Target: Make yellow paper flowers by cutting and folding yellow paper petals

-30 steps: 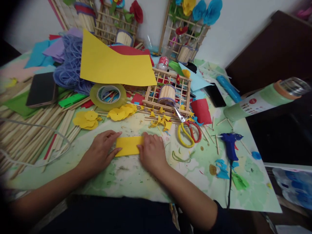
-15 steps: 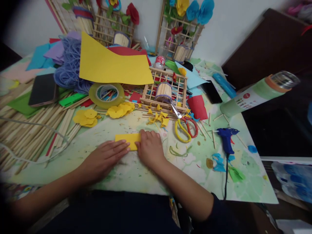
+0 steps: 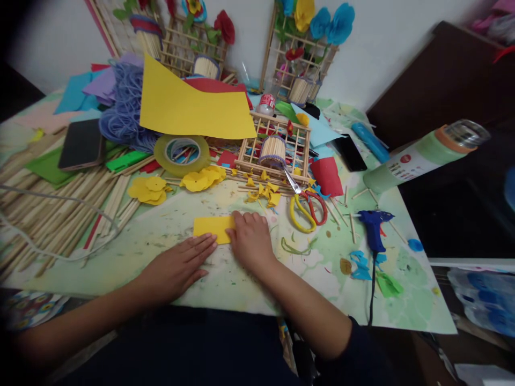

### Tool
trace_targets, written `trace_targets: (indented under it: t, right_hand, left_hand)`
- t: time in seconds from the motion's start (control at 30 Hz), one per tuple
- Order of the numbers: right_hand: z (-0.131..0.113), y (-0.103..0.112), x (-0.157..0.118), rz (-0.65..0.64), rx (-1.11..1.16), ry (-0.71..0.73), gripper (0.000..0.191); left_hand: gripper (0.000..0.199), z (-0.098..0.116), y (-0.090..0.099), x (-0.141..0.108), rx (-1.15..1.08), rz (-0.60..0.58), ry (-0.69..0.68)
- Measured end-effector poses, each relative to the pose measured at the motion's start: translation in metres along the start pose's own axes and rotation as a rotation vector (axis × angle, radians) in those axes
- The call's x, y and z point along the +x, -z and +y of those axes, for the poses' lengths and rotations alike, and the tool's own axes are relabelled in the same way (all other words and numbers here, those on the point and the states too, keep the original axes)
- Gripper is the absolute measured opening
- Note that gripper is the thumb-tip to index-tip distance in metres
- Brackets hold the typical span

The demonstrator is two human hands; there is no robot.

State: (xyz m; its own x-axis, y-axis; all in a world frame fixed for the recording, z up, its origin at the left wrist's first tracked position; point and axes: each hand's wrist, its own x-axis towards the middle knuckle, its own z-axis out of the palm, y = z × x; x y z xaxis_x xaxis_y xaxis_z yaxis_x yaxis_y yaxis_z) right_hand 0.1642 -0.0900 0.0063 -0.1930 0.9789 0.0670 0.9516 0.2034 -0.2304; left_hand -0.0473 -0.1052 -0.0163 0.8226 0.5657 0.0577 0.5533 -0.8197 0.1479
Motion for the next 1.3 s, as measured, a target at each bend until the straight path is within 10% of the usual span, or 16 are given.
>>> trace_targets:
  t: [0.4, 0.63, 1.3]
  right_hand:
    - [0.003, 0.002, -0.004, 0.036, 0.022, -0.006, 0.043]
    - [-0.003, 0.000, -0.028, -0.086, 0.021, 0.468, 0.089]
    - [0.025, 0.014, -0.039, -0.126, -0.030, 0.380, 0.079]
  left_hand:
    - [0.051, 0.000, 0.003, 0.003, -0.017, -0.025, 0.023]
    - [0.051, -0.001, 0.002, 0.001, -0.068, 0.029, 0.021]
    - [0.038, -0.017, 0.013, -0.019, -0.032, 0.101, 0.052]
